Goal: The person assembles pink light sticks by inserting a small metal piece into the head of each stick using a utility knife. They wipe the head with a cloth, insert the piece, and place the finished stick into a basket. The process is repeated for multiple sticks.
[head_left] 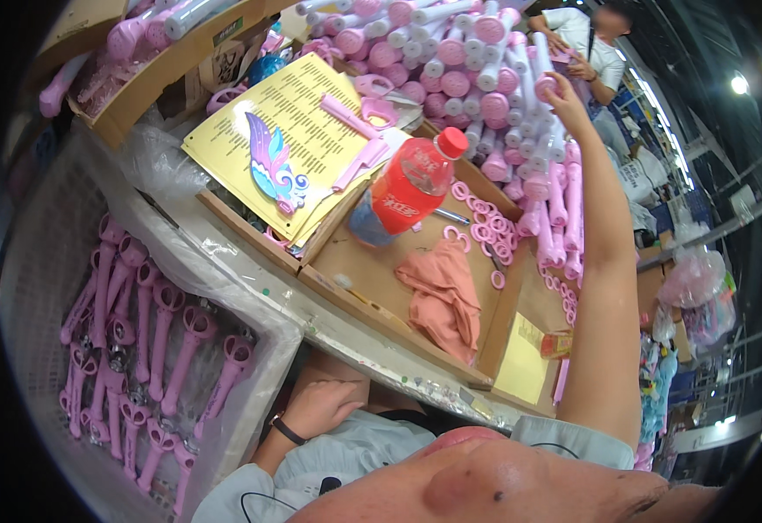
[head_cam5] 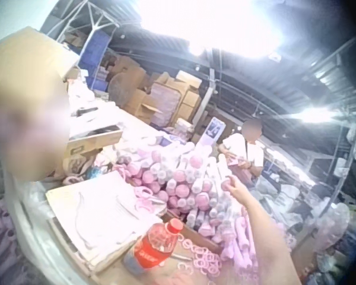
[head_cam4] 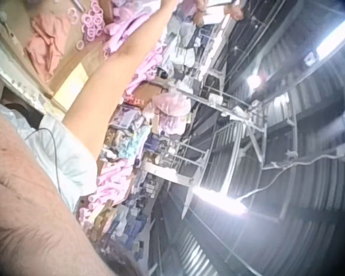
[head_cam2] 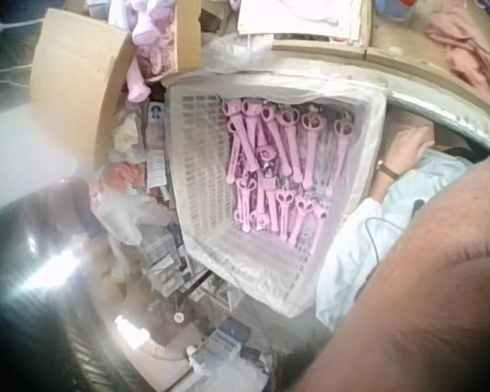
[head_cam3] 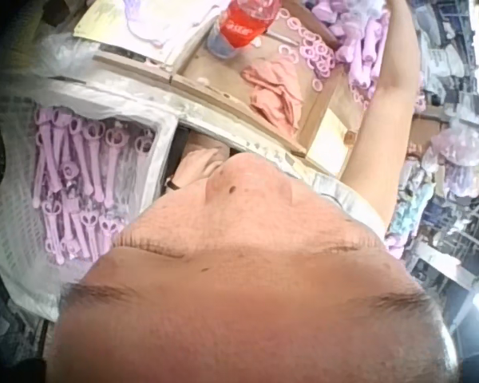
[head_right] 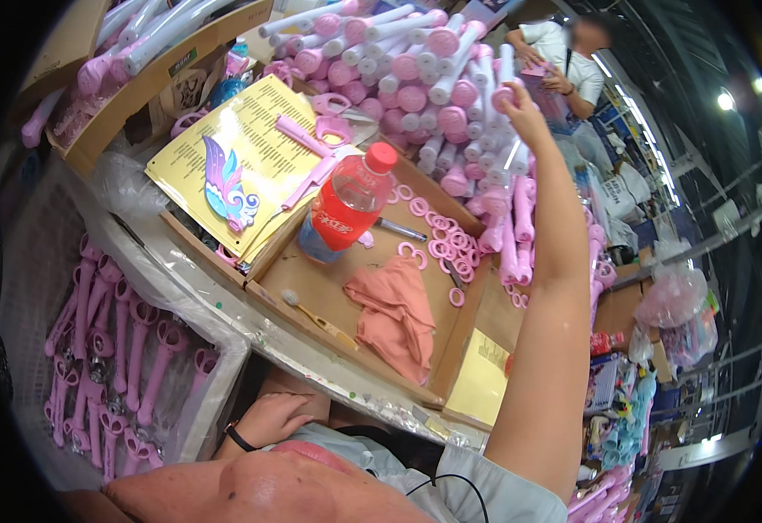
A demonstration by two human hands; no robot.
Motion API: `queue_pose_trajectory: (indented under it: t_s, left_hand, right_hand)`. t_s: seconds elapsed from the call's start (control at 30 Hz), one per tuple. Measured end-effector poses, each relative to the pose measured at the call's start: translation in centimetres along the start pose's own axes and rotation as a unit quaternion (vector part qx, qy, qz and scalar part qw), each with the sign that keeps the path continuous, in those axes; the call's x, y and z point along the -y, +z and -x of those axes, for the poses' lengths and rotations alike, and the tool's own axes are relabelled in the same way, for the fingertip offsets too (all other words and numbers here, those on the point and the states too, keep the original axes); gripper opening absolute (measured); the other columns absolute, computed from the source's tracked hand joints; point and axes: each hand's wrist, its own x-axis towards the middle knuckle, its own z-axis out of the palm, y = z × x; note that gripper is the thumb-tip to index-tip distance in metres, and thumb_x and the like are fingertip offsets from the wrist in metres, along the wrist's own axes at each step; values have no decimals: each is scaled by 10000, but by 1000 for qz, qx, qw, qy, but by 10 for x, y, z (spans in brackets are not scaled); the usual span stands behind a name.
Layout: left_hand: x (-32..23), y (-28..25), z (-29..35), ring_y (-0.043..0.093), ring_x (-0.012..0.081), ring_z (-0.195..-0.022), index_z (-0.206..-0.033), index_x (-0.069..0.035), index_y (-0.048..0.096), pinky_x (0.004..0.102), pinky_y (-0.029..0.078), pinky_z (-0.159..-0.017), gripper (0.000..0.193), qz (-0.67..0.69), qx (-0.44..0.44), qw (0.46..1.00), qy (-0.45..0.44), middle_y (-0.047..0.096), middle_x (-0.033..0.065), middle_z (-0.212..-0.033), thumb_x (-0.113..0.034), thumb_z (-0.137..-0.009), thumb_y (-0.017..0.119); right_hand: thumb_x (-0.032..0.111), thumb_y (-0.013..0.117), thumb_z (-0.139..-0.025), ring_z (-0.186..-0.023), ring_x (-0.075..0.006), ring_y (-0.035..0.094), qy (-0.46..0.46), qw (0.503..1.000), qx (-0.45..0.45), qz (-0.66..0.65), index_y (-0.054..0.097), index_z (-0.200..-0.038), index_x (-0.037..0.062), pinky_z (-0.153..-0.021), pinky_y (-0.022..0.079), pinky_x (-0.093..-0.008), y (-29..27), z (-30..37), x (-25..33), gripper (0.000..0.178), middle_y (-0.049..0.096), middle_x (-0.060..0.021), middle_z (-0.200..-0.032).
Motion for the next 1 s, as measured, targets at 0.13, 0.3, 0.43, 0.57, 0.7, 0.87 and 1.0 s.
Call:
queue_pose_trajectory:
  t_s: [0.13, 0.3, 0.43, 0.57, 0.7, 0.87, 1.0]
  left_hand:
    - [11, 4, -5, 596, 353, -784, -1071, -35, 594, 426, 472, -706, 363, -1, 63, 995, -78, 625, 183, -833, -307, -830, 590]
    - [8, 12, -14, 607, 338, -735, -928, -41, 630, 425, 490, -645, 306, -41, 29, 997, -66, 625, 157, -843, -327, -846, 562]
    - [9, 16, 4, 592, 301, -874, -1124, -40, 537, 372, 476, -791, 347, 7, 33, 999, -23, 611, 164, -964, -284, -876, 537]
    - [-16, -14, 82, 525, 183, -1066, -1290, -24, 409, 314, 425, -913, 422, 534, -84, 810, -226, 546, 114, -1159, -156, -913, 545]
    - [-74, -75, 194, 457, 201, -1200, -1310, 27, 376, 340, 353, -1012, 436, 567, -74, 809, -138, 489, 147, -1271, -42, -905, 522]
    - [-34, -145, 283, 599, 187, -946, -1088, 9, 544, 328, 460, -868, 278, 343, -385, 819, -252, 608, 107, -991, -219, -949, 466]
    - [117, -120, 297, 608, 180, -820, -1017, -28, 574, 343, 484, -647, 320, 46, -99, 839, -533, 632, 81, -900, -308, -863, 560]
  right_hand:
    - [200, 577, -838, -1009, -274, 585, -21, 997, -52, 53, 498, -1243, 144, -877, 431, -343, 11, -37, -44, 417, 593, -175, -1100]
    - [275, 619, -808, -1115, -336, 518, -209, 942, -133, 228, 433, -1285, 4, -920, 407, -368, 8, -40, -50, 579, 506, -207, -1254]
    - [115, 552, -840, -1177, -264, 487, -224, 966, -19, 131, 446, -1312, 41, -996, 351, -340, -4, -12, -20, 490, 482, -157, -1312]
    - [125, 506, -891, -1161, -289, 509, -251, 936, -79, 234, 484, -1252, -34, -954, 406, -352, -15, 9, -8, 395, 513, -187, -1270]
    - [205, 520, -910, -1081, -297, 552, -301, 912, -89, 263, 498, -1219, -49, -886, 457, -359, -12, 35, -14, 401, 551, -188, -1199]
    - [215, 507, -931, -1036, -242, 549, -249, 925, -80, 274, 504, -1244, 44, -753, 462, -309, -14, 94, -3, 357, 516, -125, -1248]
    - [146, 506, -930, -1056, -223, 541, -247, 921, -48, 297, 531, -1208, 50, -721, 464, -298, -38, 171, 24, 296, 491, -105, -1268]
